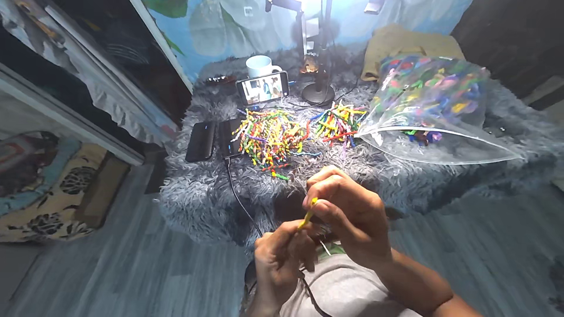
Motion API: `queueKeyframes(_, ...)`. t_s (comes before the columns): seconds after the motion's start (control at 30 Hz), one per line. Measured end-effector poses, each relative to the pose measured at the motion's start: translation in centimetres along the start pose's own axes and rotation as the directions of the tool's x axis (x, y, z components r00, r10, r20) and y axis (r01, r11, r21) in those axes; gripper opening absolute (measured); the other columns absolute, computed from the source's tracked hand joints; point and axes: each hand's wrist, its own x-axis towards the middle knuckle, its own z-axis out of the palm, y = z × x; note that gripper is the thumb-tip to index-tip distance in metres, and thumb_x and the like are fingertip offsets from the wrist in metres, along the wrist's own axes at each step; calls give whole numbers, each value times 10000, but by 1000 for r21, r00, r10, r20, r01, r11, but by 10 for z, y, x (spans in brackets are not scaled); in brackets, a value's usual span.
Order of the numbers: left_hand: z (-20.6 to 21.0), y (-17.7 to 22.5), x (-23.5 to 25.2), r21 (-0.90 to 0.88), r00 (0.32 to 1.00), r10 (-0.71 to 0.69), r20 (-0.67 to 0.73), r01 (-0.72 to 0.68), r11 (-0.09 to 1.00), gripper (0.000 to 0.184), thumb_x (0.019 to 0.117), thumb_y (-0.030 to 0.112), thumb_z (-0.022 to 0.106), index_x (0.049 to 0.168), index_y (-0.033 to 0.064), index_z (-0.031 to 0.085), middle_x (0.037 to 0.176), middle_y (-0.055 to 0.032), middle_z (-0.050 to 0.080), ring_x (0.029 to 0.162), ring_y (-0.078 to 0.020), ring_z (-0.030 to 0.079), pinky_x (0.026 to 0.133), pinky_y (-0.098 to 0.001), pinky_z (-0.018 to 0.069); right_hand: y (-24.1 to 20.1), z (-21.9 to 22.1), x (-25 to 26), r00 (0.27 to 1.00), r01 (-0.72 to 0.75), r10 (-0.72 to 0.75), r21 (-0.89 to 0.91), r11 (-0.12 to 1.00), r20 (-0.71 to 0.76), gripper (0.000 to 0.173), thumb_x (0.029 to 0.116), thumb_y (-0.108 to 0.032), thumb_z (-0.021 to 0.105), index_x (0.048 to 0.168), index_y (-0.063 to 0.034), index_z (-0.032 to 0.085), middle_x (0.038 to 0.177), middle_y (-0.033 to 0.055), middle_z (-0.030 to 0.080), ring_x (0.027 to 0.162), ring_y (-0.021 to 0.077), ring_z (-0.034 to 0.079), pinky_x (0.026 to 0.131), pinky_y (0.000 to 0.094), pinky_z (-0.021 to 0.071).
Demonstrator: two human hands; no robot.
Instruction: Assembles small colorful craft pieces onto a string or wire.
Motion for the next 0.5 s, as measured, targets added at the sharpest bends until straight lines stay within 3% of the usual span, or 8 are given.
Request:
queueKeyframes(0.1, -4, -5, 0, 350, 987, 146, -71, -113, 930, 197, 1066, 222, 544, 1091, 73, 672, 731, 56, 664, 624, 65, 626, 581, -98, 537, 2, 3, -1, 999, 28, -30, -60, 998, -26, 160, 1026, -172, 616, 1000, -22, 666, 987, 5, 661, 957, -5, 640, 847, 153, 552)
queueKeyframes(0.17, -4, -6, 0, 414, 980, 180, -80, -132, 901, 199, 1064, 214, 554, 1078, 51, 668, 721, 35, 661, 620, 56, 627, 582, -100, 536, 4, 3, -1, 997, 61, -65, -83, 995, -45, 146, 1016, -148, 633, 1003, -8, 675, 979, 16, 666, 937, -4, 643, 835, 147, 555)
queueKeyframes(0.23, -5, -5, 0, 368, 988, 140, -60, -109, 924, 265, 1081, 231, 503, 1065, 28, 672, 710, 33, 661, 610, 62, 622, 570, -97, 529, 4, 2, -1, 996, 56, -58, -33, 998, -61, 116, 1009, -112, 629, 996, -13, 687, 970, -3, 696, 951, -7, 652, 845, 143, 550)
queueKeyframes(0.3, -5, -2, -1, 148, 999, 35, 28, -39, 988, 318, 1095, 266, 442, 1063, 44, 668, 707, 49, 649, 603, 63, 614, 559, -102, 526, 7, 0, 0, 999, 3, 4, 134, 991, -51, 106, 1021, -116, 606, 1013, -63, 698, 1004, -60, 704, 988, -30, 648, 869, 133, 543)
queueKeyframes(0.37, -3, 0, -2, -179, 988, -57, 144, 83, 980, 330, 1100, 289, 428, 1044, 79, 677, 736, 80, 670, 621, 76, 623, 566, -96, 528, 10, -2, 0, 997, -57, 75, 371, 927, -32, 141, 1028, -120, 592, 1031, -83, 728, 1021, -67, 718, 1005, -17, 651, 887, 147, 537)
queueKeyframes(0.43, 1, 1, -4, -477, 967, -126, 221, 219, 851, 316, 1091, 291, 465, 1010, 101, 704, 766, 82, 703, 641, 69, 640, 579, -99, 522, 10, -1, -1, 992, -96, 122, 513, 853, -17, 156, 1028, -131, 594, 1035, -86, 743, 1014, -49, 720, 997, -1, 654, 891, 160, 537)
queueKeyframes(0.5, 4, 2, -3, -667, 940, -156, 303, 326, 670, 307, 1084, 286, 481, 997, 96, 706, 759, 72, 706, 623, 54, 644, 562, -107, 517, 10, -1, -2, 990, -103, 141, 568, 816, -24, 158, 1025, -143, 599, 1033, -95, 750, 1015, -34, 728, 990, 11, 664, 886, 170, 541)
